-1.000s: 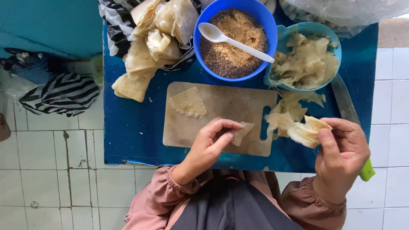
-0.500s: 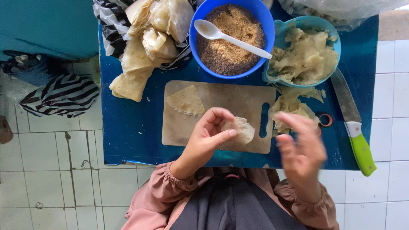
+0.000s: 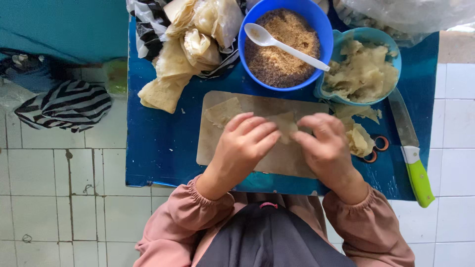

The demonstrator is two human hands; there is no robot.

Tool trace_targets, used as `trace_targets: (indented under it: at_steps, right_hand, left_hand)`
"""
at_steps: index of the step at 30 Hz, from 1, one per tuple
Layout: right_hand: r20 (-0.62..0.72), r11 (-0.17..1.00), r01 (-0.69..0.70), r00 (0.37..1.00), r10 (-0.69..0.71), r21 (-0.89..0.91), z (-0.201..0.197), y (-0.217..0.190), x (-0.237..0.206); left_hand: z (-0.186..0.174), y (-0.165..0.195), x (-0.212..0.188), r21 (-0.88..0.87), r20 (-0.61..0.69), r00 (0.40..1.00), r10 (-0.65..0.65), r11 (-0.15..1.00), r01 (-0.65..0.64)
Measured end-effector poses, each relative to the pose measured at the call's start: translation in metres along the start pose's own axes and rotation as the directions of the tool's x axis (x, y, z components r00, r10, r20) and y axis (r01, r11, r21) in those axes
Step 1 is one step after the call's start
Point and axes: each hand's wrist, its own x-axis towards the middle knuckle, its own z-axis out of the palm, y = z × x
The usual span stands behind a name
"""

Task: The person sits at a small blue table and folds triangular dough wrappers, pressing the edges to seal them. They spoon a brown filling from a bowl onto a wrapper, fold it into a triangle, and set the finished pastry aside, repeating the process with wrappers and dough pieces from the bowls.

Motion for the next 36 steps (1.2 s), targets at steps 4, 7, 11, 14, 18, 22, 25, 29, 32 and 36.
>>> trace_targets:
  at_steps: [4,7,11,14,18,22,25,29,32,36]
  right_hand:
    - [0.111,0.999,-0.033,0.993,0.036,-0.030,-0.006,-0.006,-0.007]
    - [-0.039,0.979,-0.203,0.978,0.203,-0.003,-0.021,-0.011,-0.023]
    - [-0.197,0.889,-0.408,0.908,0.370,-0.209,-0.036,-0.008,-0.039]
    - [-0.220,0.832,-0.513,0.854,0.471,-0.210,-0.041,-0.001,-0.048]
    - [-0.288,0.781,-0.589,0.726,0.625,0.210,-0.048,0.000,-0.063]
    - [-0.161,0.538,-0.516,0.605,0.780,0.667,-0.057,-0.004,-0.071]
    - [-0.035,0.342,-0.371,0.632,0.774,0.863,-0.057,-0.008,-0.074]
    - [0.100,0.134,-0.333,0.601,0.793,0.933,-0.056,-0.010,-0.080]
    - [0.088,0.084,-0.227,0.656,0.750,0.970,-0.058,-0.006,-0.087]
    - [-0.011,0.094,-0.112,0.582,0.813,0.989,-0.061,0.000,-0.091]
  left_hand:
    - [-0.004,0.000,-0.005,0.069,0.110,0.994,-0.006,0.998,-0.001]
    - [-0.008,0.004,-0.011,0.056,0.113,0.993,-0.024,0.998,0.018]
    - [-0.010,0.007,-0.010,0.066,0.122,0.991,-0.049,0.997,0.041]
    - [-0.009,0.011,-0.009,0.033,0.105,0.992,-0.063,0.998,0.060]
    - [-0.004,0.027,-0.006,-0.119,0.026,0.994,-0.108,0.987,0.110]
    - [0.006,0.058,0.009,-0.455,0.011,0.982,-0.190,0.874,0.174]
    - [0.015,0.077,0.024,-0.642,0.071,0.960,-0.273,0.724,0.253]
    - [0.026,0.082,0.034,-0.655,0.003,0.975,-0.223,0.736,0.170]
    - [0.035,0.083,0.032,-0.664,0.215,0.951,-0.222,0.681,0.309]
    - [0.043,0.088,0.026,-0.649,0.253,0.928,-0.273,0.664,0.372]
